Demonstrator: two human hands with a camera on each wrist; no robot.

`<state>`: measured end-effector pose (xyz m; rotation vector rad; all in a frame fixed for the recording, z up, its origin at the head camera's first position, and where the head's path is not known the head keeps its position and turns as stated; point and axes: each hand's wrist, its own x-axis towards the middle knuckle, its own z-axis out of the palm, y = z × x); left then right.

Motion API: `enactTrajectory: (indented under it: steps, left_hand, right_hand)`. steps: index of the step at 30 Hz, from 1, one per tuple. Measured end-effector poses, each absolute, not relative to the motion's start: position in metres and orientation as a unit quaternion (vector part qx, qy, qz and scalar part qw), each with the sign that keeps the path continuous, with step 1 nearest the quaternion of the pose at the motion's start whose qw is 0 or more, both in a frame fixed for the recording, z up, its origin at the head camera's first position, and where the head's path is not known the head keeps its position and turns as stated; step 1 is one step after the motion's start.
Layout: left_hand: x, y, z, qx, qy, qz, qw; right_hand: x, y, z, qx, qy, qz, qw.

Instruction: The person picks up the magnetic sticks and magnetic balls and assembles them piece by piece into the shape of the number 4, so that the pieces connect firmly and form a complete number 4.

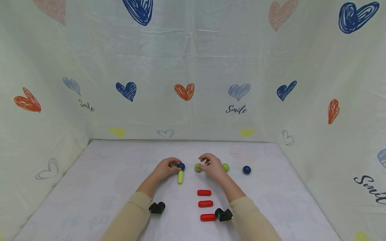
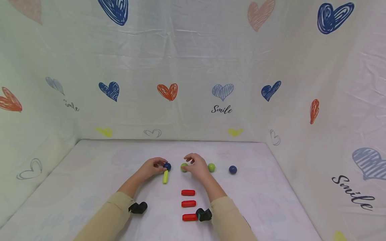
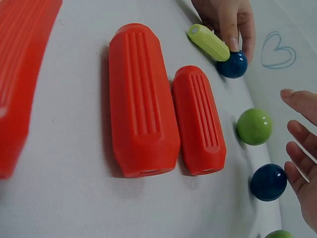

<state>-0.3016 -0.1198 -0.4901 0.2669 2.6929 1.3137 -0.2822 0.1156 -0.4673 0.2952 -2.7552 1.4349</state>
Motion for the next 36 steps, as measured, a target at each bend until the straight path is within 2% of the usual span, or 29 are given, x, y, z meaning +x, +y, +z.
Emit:
enactTrajectory:
  steps: [18, 36]
  left_hand:
    - [-0.303, -0.125, -0.494, 0.071, 0.875, 0.474, 0.071]
    - [-0.304, -0.122, -0.498, 0.056, 0.863, 0.497, 0.07]
  right_hand:
    - [-0.308, 0.115, -0.465, 0.129, -0.921, 0.366, -0.047]
    - [-0.317, 0.116, -0.477, 0.132, -0.921, 0.351, -0.102]
